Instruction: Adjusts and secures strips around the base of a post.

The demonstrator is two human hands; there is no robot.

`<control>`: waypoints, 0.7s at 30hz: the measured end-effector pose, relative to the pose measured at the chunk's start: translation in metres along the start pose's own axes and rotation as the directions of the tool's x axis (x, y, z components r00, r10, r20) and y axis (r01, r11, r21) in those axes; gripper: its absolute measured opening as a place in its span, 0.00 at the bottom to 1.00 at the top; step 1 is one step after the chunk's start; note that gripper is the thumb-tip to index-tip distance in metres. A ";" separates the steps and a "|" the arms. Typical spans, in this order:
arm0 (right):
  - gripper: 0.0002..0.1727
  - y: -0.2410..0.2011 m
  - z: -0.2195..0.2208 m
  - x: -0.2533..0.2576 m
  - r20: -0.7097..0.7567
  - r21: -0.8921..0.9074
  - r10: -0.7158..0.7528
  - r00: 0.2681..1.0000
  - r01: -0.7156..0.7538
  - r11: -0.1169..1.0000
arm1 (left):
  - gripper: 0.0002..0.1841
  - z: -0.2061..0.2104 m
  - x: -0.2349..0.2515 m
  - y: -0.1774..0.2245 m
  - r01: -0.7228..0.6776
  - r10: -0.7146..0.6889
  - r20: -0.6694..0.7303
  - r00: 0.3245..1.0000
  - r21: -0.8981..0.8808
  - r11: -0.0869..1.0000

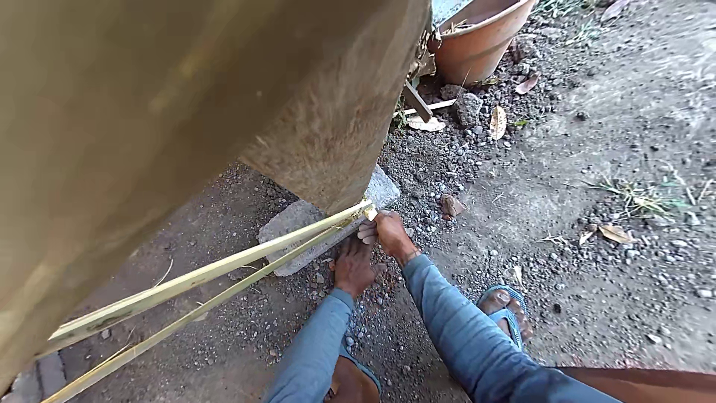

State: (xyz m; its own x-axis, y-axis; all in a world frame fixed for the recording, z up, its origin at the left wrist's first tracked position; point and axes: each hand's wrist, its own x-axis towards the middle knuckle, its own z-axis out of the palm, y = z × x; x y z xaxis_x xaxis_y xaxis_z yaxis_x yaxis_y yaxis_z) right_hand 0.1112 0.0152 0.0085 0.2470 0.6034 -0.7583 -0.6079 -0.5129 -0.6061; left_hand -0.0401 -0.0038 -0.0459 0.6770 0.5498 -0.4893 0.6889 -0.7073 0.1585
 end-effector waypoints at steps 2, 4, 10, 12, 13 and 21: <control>0.28 0.000 -0.001 0.000 -0.001 0.003 0.009 1.000 -0.009 1.000 | 0.47 0.006 -0.007 -0.010 0.029 -0.028 -0.035 0.999 0.030 0.999; 0.28 0.000 0.001 0.002 0.004 0.016 0.001 1.000 -0.001 1.000 | 0.47 0.007 -0.010 -0.008 0.079 -0.077 -0.032 0.996 0.060 0.995; 0.29 0.004 -0.007 0.006 0.050 -0.090 -0.010 0.999 0.015 0.996 | 0.52 -0.024 -0.040 0.019 0.063 -0.074 0.245 0.967 0.052 0.997; 0.30 0.002 -0.010 0.009 0.090 -0.165 -0.003 0.996 0.018 0.986 | 0.53 -0.048 -0.065 0.017 -0.007 -0.017 0.393 0.919 0.058 0.998; 0.31 -0.001 -0.013 0.010 0.117 -0.217 0.021 0.993 0.005 0.976 | 0.53 -0.062 -0.077 0.018 -0.041 0.012 0.447 0.895 0.056 0.998; 0.33 -0.068 -0.112 0.021 0.291 -0.653 0.301 0.908 -0.041 0.756 | 0.37 -0.264 -0.174 0.054 -0.396 0.442 0.380 0.812 -0.198 0.897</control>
State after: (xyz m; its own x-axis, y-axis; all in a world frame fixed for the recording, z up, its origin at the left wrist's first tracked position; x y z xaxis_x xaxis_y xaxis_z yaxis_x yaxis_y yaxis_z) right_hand 0.2422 -0.0052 0.0068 -0.1779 0.5716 -0.8010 0.0226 -0.8114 -0.5840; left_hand -0.0521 -0.0207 0.2738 0.7565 -0.0350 -0.6531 0.4013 -0.7637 0.5057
